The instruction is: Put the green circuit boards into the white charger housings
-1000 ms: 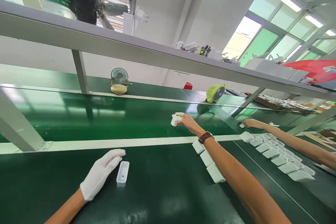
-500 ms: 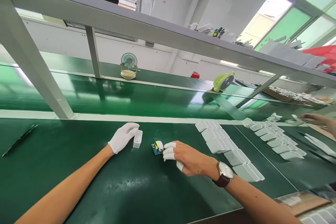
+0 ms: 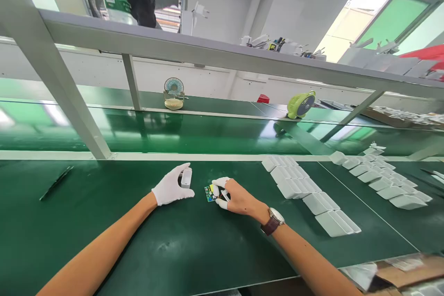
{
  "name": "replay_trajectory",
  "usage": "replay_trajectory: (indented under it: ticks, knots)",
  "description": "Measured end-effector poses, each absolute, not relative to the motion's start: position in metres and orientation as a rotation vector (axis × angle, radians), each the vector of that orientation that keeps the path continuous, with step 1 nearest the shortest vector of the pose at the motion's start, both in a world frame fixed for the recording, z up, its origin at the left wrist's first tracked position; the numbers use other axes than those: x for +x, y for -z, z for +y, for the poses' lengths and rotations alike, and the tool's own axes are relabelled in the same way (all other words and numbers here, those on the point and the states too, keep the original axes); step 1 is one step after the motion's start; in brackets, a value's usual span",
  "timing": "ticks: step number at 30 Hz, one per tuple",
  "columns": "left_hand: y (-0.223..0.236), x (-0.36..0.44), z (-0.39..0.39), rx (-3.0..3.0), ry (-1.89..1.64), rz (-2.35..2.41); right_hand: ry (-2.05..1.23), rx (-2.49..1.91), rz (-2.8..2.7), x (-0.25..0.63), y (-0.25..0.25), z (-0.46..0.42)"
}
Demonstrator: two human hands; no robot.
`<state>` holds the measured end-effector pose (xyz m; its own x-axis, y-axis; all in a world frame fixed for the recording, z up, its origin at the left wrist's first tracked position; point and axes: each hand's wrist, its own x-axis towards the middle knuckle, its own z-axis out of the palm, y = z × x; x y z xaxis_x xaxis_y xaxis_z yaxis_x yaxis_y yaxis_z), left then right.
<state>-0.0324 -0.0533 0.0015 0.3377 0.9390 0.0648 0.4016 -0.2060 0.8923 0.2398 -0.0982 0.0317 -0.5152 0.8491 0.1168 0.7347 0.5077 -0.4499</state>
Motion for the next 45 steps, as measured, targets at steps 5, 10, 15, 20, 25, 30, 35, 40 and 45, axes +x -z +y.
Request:
replay_trajectory:
  ticks: [5,10,15,20,25,30,35,40,45]
  knots:
    - [-0.002,-0.032,-0.050,1.813,-0.773,1.219,-0.535,-1.254,-2.166,0.238,-0.046,-0.083]
    - [-0.006,-0.032,-0.053,1.941,-0.731,1.289,-0.642,-1.078,-1.902,0.222,-0.041,-0.069]
    - [-0.007,-0.030,-0.062,1.980,-0.838,1.232,-0.793,-1.017,-1.761,0.213,-0.015,-0.067]
    - [-0.004,-0.026,-0.067,1.914,-0.896,1.287,-0.858,-1.068,-1.743,0.220,-0.001,-0.073]
    - [-0.001,-0.023,-0.074,1.886,-0.868,1.377,-0.989,-1.077,-1.547,0.219,0.004,-0.076]
    - [0.000,-0.023,-0.078,1.951,-0.901,1.378,-1.230,-1.042,-1.425,0.218,-0.002,-0.083]
    - [0.003,-0.024,-0.079,2.025,-0.904,1.350,-1.034,-1.045,-1.657,0.218,-0.011,-0.094]
    - [0.012,-0.024,-0.077,2.180,-0.989,1.248,-0.388,-0.969,-1.970,0.214,-0.015,-0.106]
    - [0.014,-0.023,-0.075,2.336,-1.102,1.147,-0.127,-0.879,-2.070,0.214,-0.020,-0.111]
